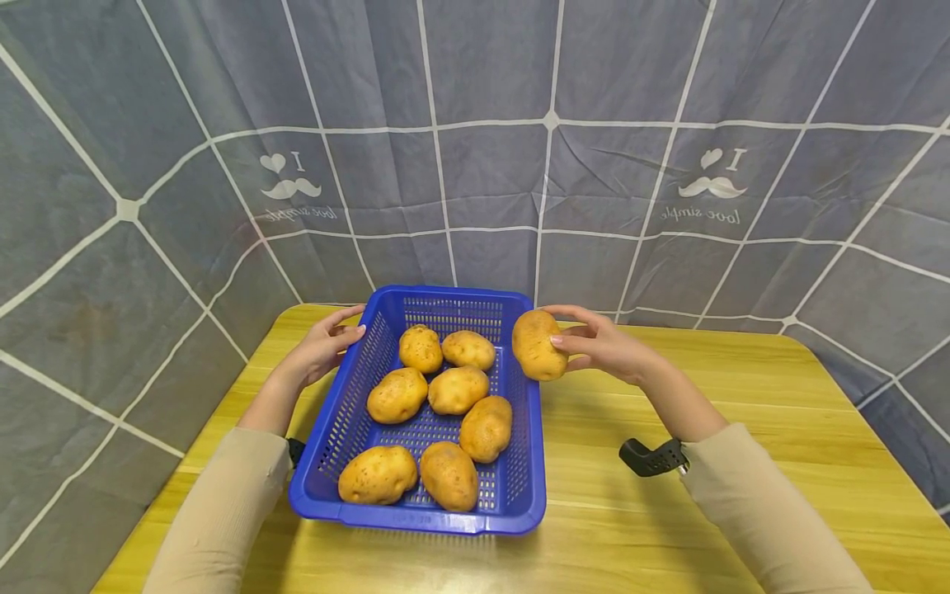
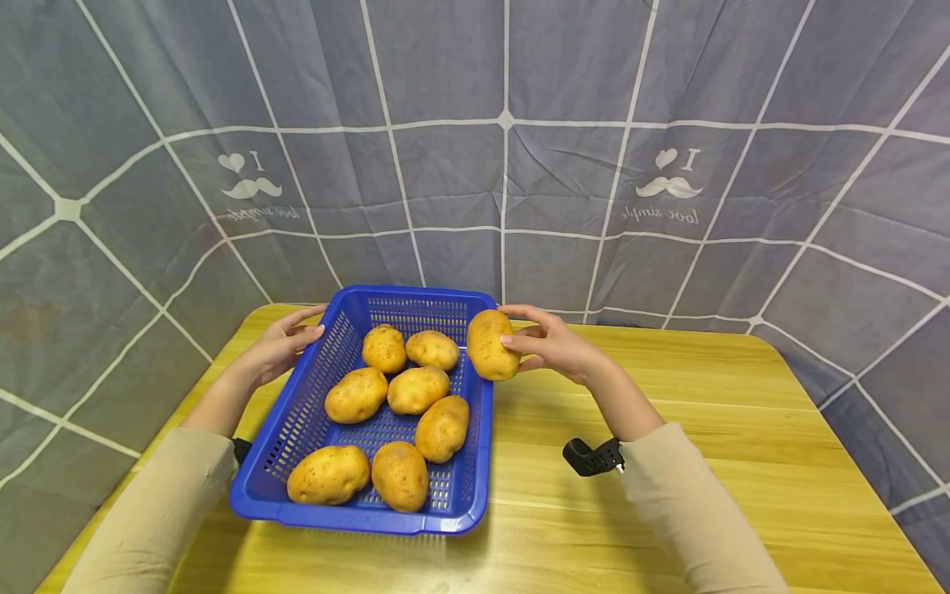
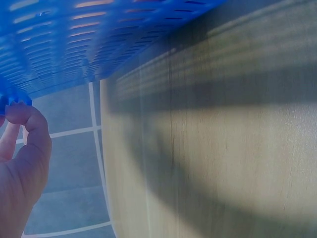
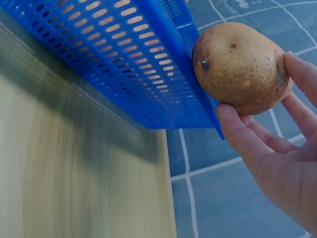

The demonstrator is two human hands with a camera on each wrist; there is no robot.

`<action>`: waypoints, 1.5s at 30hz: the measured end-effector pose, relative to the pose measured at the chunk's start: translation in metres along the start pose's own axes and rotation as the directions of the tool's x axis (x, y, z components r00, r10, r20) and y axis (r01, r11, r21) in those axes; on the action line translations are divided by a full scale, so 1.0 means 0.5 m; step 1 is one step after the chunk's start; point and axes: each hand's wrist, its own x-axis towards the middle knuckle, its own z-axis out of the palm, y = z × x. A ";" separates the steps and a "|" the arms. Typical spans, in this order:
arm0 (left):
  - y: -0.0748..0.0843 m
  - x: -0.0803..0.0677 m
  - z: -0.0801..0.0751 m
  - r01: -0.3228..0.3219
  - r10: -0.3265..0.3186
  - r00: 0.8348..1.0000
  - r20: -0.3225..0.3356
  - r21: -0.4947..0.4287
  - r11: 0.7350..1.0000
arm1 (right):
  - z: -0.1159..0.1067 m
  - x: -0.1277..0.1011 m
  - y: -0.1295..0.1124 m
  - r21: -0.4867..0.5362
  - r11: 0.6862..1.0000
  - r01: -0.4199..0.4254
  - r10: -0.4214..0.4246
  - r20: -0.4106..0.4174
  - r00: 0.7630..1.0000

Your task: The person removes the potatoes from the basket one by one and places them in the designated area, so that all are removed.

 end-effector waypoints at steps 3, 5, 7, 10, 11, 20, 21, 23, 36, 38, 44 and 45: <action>0.001 0.000 0.001 -0.002 0.002 1.000 -0.006 -0.007 1.000 | -0.011 -0.004 0.004 -0.013 1.000 0.000 0.000 -0.011 1.000; 0.002 0.000 0.002 -0.004 0.004 1.000 -0.007 -0.017 1.000 | -0.019 -0.008 0.006 -0.022 1.000 -0.010 0.009 -0.029 1.000; 0.003 0.001 0.004 -0.005 0.005 1.000 -0.005 -0.028 1.000 | -0.027 -0.012 0.008 -0.032 0.999 -0.023 0.022 -0.048 0.999; 0.003 0.000 0.004 -0.005 0.005 1.000 -0.007 -0.043 0.999 | -0.038 -0.018 0.014 -0.035 0.998 -0.047 0.044 -0.069 0.997; 0.003 0.000 0.004 -0.006 0.005 1.000 -0.009 -0.045 0.999 | -0.041 -0.019 0.016 -0.035 0.998 -0.050 0.047 -0.073 0.996; 0.003 0.001 0.005 -0.008 0.007 1.000 -0.009 -0.071 0.997 | -0.059 -0.031 0.054 -0.018 0.997 -0.074 0.072 -0.112 0.991; 0.003 0.001 0.005 -0.008 0.007 1.000 -0.010 -0.072 0.997 | -0.061 -0.032 0.058 -0.017 0.997 -0.078 0.076 -0.117 0.990; 0.002 0.002 0.005 -0.009 0.008 1.000 -0.011 -0.069 0.998 | -0.065 -0.033 0.066 -0.018 0.996 -0.083 0.081 -0.121 0.989; -0.003 0.000 0.005 -0.003 0.002 1.000 -0.017 -0.066 0.998 | -0.083 -0.044 0.118 0.003 0.991 -0.130 0.129 -0.158 0.979; -0.003 0.000 0.005 -0.003 0.002 1.000 -0.015 -0.068 0.998 | -0.086 -0.045 0.126 -0.001 0.990 -0.139 0.137 -0.165 0.977; -0.004 -0.001 0.004 -0.007 0.006 1.000 -0.011 -0.069 0.998 | -0.092 -0.044 0.143 0.000 0.988 -0.157 0.154 -0.192 0.969; -0.004 -0.001 0.004 -0.008 0.007 1.000 -0.011 -0.069 0.998 | -0.092 -0.044 0.146 0.004 0.988 -0.156 0.154 -0.195 0.969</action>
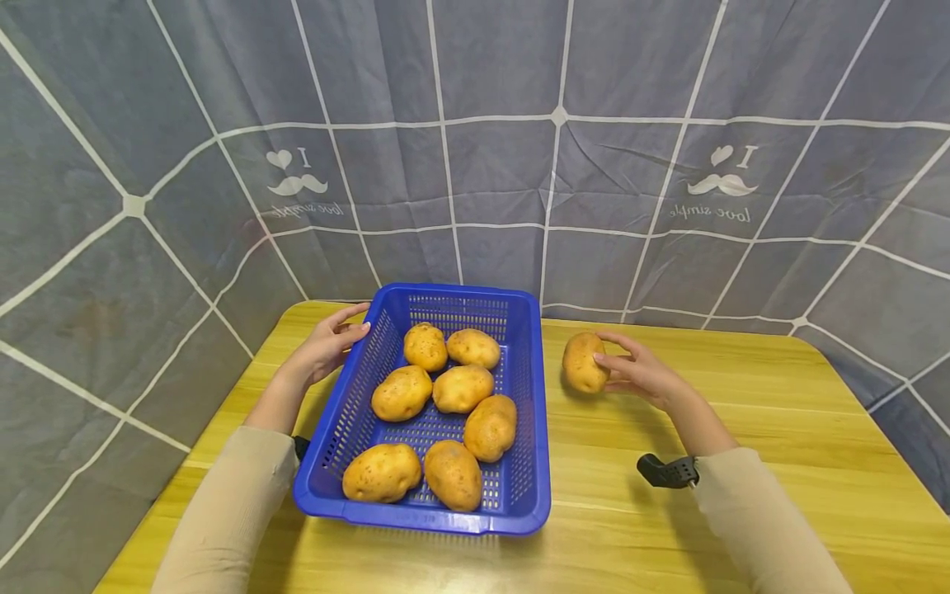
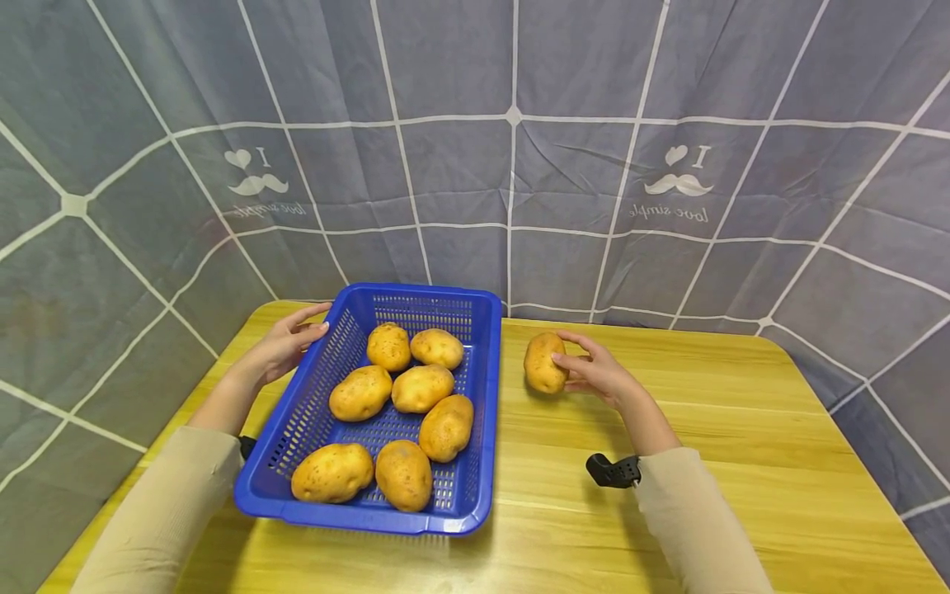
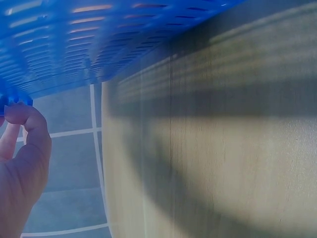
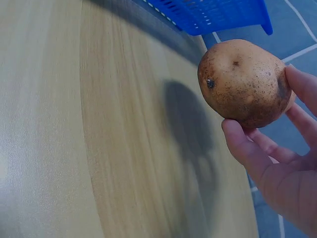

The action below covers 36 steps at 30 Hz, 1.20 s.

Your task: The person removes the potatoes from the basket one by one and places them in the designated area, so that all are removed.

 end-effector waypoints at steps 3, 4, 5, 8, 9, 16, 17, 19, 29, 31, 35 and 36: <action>0.000 0.000 0.000 -0.003 0.003 1.000 -0.002 -0.012 1.000 | 0.000 0.004 0.007 0.015 1.000 -0.008 0.008 -0.015 1.000; -0.001 0.000 0.000 -0.005 0.005 1.000 -0.002 -0.016 1.000 | 0.000 0.006 0.011 0.019 1.000 -0.011 0.011 -0.021 1.000; -0.002 -0.001 -0.001 -0.006 0.006 1.000 -0.001 -0.015 1.000 | 0.000 0.008 0.013 0.022 1.000 -0.014 0.015 -0.028 0.999; -0.004 -0.001 -0.003 -0.010 0.010 1.000 0.000 -0.011 1.000 | 0.001 0.013 0.020 0.026 1.000 -0.015 0.016 -0.039 0.999; -0.004 -0.001 -0.003 -0.011 0.011 1.000 0.001 -0.009 1.000 | 0.002 0.014 0.021 0.029 0.999 -0.015 0.016 -0.045 0.999; -0.005 0.000 -0.003 -0.011 0.011 1.000 -0.011 -0.016 1.000 | 0.002 0.027 0.027 0.032 0.999 -0.018 0.021 -0.096 0.995; -0.005 0.000 -0.002 -0.009 0.009 1.000 -0.013 -0.016 1.000 | 0.002 0.029 0.028 0.034 0.999 -0.023 0.026 -0.105 0.994; -0.005 0.000 -0.002 -0.006 0.005 1.000 -0.015 -0.013 1.000 | 0.002 0.034 0.031 0.043 0.999 -0.031 0.036 -0.118 0.992; -0.003 0.000 -0.003 -0.007 0.007 1.000 -0.008 -0.006 1.000 | 0.000 0.056 0.035 0.103 0.993 -0.052 0.070 -0.183 0.981; -0.002 0.000 -0.002 -0.004 0.004 1.000 -0.007 -0.003 1.000 | 0.000 0.061 0.033 0.123 0.991 -0.055 0.079 -0.195 0.978; -0.001 0.000 -0.001 0.001 -0.001 1.000 -0.007 0.008 1.000 | 0.001 0.070 0.031 0.140 0.989 -0.050 0.080 -0.220 0.972; -0.001 0.000 -0.001 0.002 -0.002 1.000 -0.006 0.010 1.000 | 0.001 0.072 0.031 0.142 0.989 -0.047 0.078 -0.223 0.972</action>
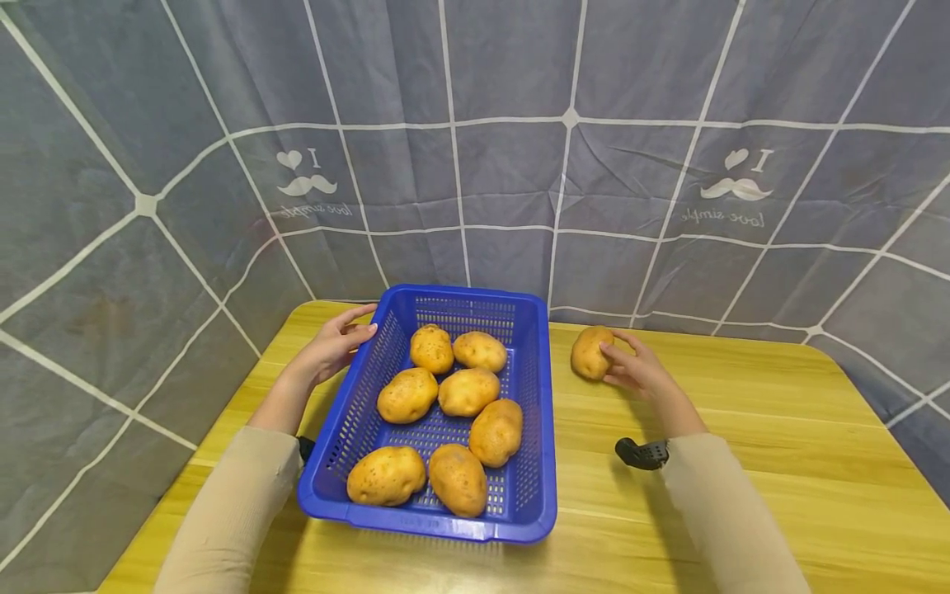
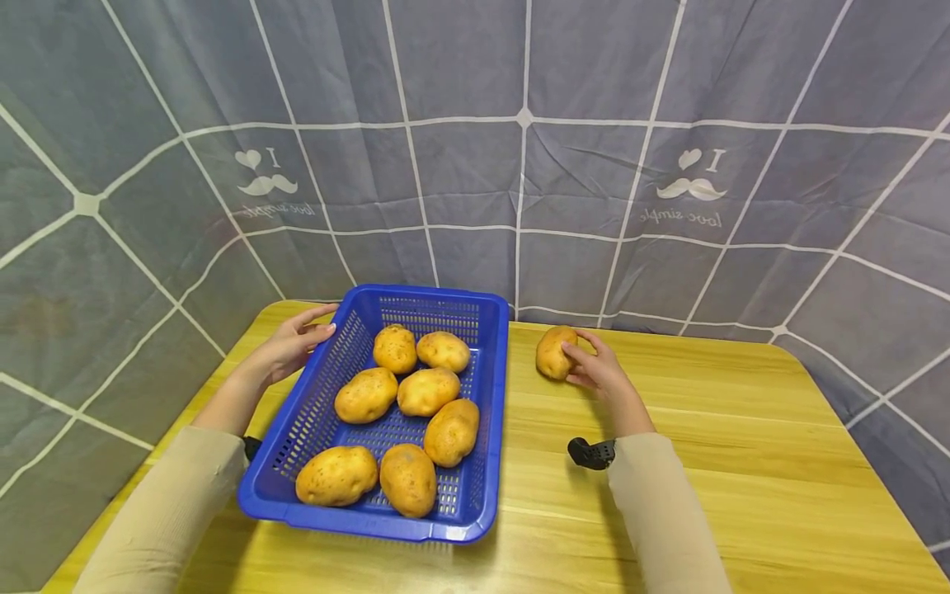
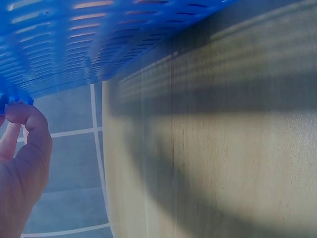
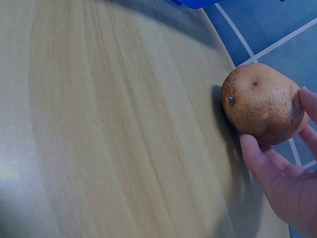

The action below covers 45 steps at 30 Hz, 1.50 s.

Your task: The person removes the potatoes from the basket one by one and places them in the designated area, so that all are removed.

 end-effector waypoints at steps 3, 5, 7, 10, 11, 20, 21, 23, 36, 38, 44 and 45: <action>0.001 0.000 0.001 0.001 -0.001 1.000 0.001 0.003 1.000 | 0.001 0.006 -0.002 -0.001 1.000 -0.003 0.003 -0.014 1.000; 0.002 -0.001 0.002 0.002 -0.002 1.000 -0.003 0.004 1.000 | 0.001 0.012 -0.004 0.006 1.000 -0.013 0.013 -0.020 1.000; 0.002 -0.001 0.002 0.003 -0.003 1.000 -0.007 0.005 1.000 | 0.001 0.018 -0.005 0.009 1.000 -0.023 0.023 -0.025 0.999; 0.002 0.000 0.002 0.005 -0.005 1.000 -0.007 0.009 1.000 | 0.001 0.023 -0.007 0.015 0.999 -0.029 0.029 -0.034 0.999; 0.002 0.000 0.002 0.006 -0.006 1.000 -0.006 0.008 1.000 | 0.001 0.025 -0.007 0.021 0.999 -0.029 0.030 -0.037 0.999; 0.001 0.001 0.001 0.007 -0.007 1.000 -0.002 0.002 1.000 | 0.007 0.030 -0.010 0.102 0.994 -0.045 0.051 -0.052 0.997; 0.002 0.001 0.001 0.008 -0.008 1.000 -0.001 0.002 1.000 | 0.008 0.030 -0.011 0.102 0.994 -0.049 0.055 -0.055 0.997; 0.004 0.000 0.001 0.012 -0.012 1.000 -0.001 0.005 1.000 | 0.008 0.031 -0.012 0.104 0.993 -0.056 0.063 -0.061 0.996; 0.010 -0.002 0.003 0.029 -0.029 1.000 -0.008 0.023 0.999 | 0.003 0.025 -0.030 0.081 0.993 -0.091 0.098 -0.083 0.992; 0.009 -0.002 0.003 0.031 -0.031 0.999 -0.009 0.017 0.999 | -0.002 0.022 -0.032 0.073 0.993 -0.088 0.094 -0.085 0.992; 0.010 -0.001 0.003 0.030 -0.030 1.000 -0.009 0.007 1.000 | -0.015 0.011 -0.040 -0.008 0.998 -0.065 0.064 -0.073 0.995; 0.010 -0.001 0.002 0.029 -0.029 1.000 -0.009 0.006 1.000 | -0.016 0.008 -0.042 -0.015 0.998 -0.064 0.063 -0.072 0.995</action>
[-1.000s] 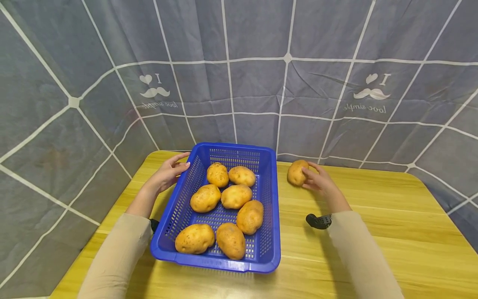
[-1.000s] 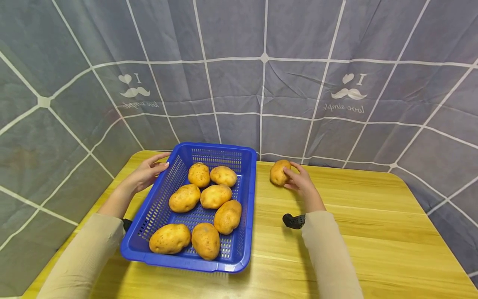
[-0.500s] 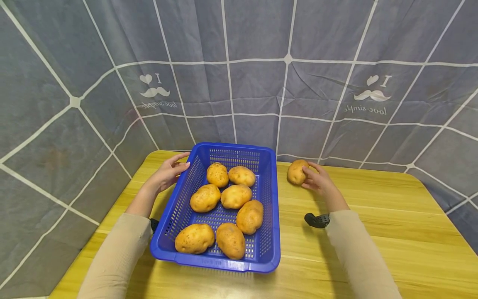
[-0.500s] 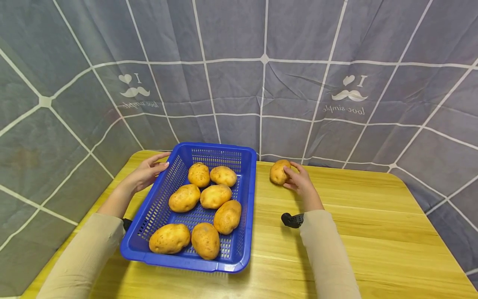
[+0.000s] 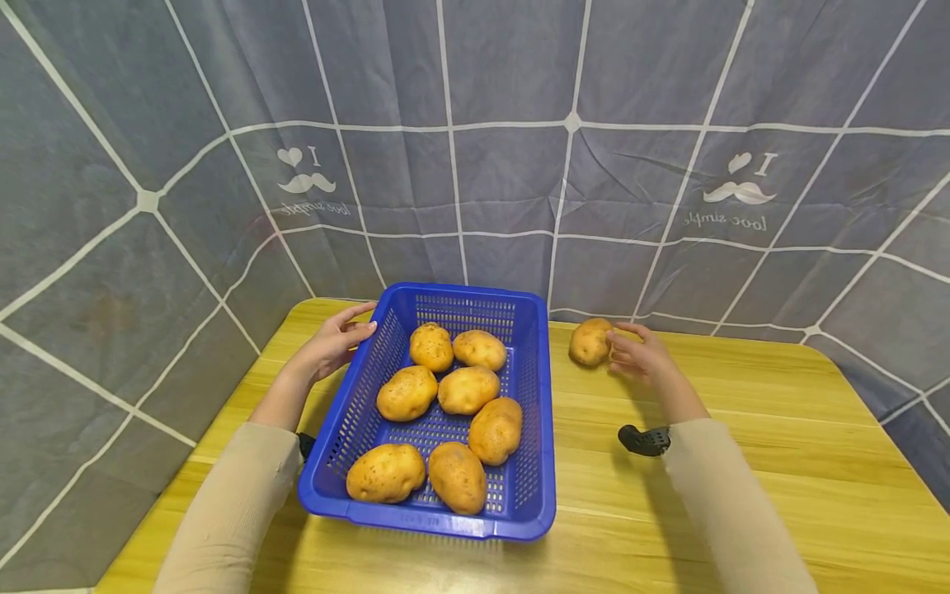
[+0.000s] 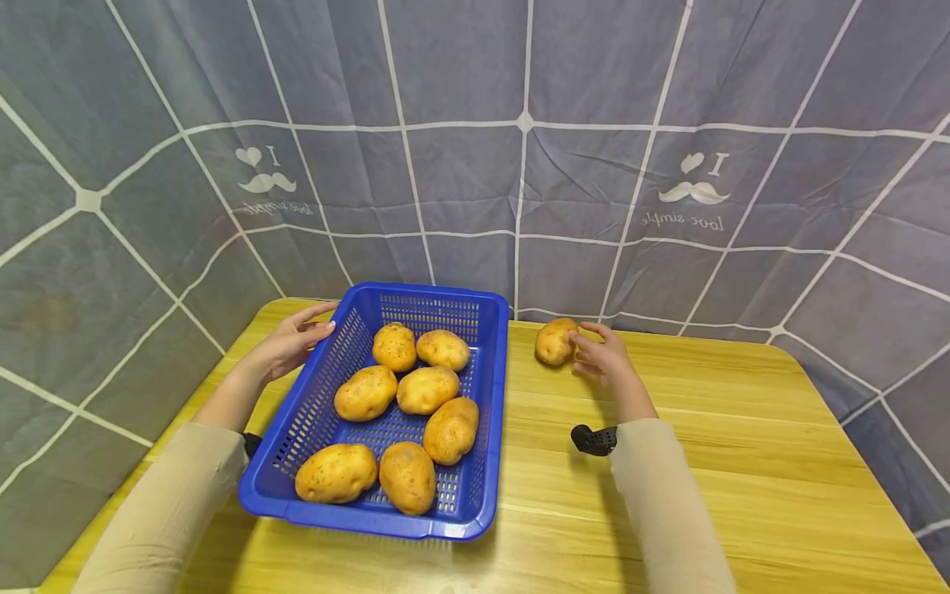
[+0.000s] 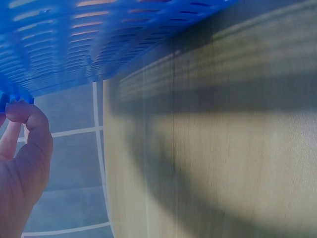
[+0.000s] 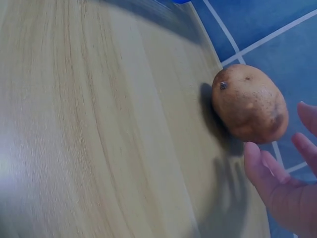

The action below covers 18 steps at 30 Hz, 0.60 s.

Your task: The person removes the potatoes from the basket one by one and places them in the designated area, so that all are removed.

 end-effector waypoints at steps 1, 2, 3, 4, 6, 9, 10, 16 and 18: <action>0.001 0.000 0.000 0.000 0.000 1.000 0.001 -0.001 1.000 | -0.002 -0.003 -0.002 -0.012 1.000 0.003 -0.003 0.004 1.000; 0.001 -0.001 0.000 -0.001 0.001 1.000 0.001 0.002 1.000 | -0.004 -0.006 -0.004 -0.016 1.000 0.003 -0.003 0.007 1.000; 0.002 -0.001 0.000 -0.002 0.002 1.000 0.001 0.001 1.000 | -0.006 -0.009 -0.006 -0.020 1.000 0.004 -0.004 0.011 1.000; 0.002 -0.001 0.000 -0.002 0.002 1.000 0.002 -0.001 1.000 | -0.009 -0.012 -0.007 -0.022 1.000 0.006 -0.006 0.013 1.000; 0.003 -0.002 0.000 -0.002 0.002 1.000 0.004 0.002 1.000 | -0.013 -0.019 -0.010 -0.037 0.999 0.016 -0.015 0.021 1.000; 0.003 -0.003 0.000 0.000 0.000 1.000 0.007 -0.004 1.000 | -0.020 -0.030 -0.013 -0.052 0.998 0.038 -0.036 0.037 0.999; 0.003 -0.003 0.000 0.000 0.000 1.000 0.007 -0.005 1.000 | -0.022 -0.032 -0.014 -0.050 0.998 0.043 -0.041 0.038 0.998; 0.005 -0.002 0.002 0.002 -0.002 1.000 0.011 -0.019 1.000 | -0.030 -0.053 -0.025 -0.048 0.997 0.061 -0.058 0.059 0.997; 0.006 -0.002 0.001 0.004 -0.004 1.000 0.010 -0.021 1.000 | -0.031 -0.061 -0.031 -0.049 0.997 0.067 -0.064 0.069 0.996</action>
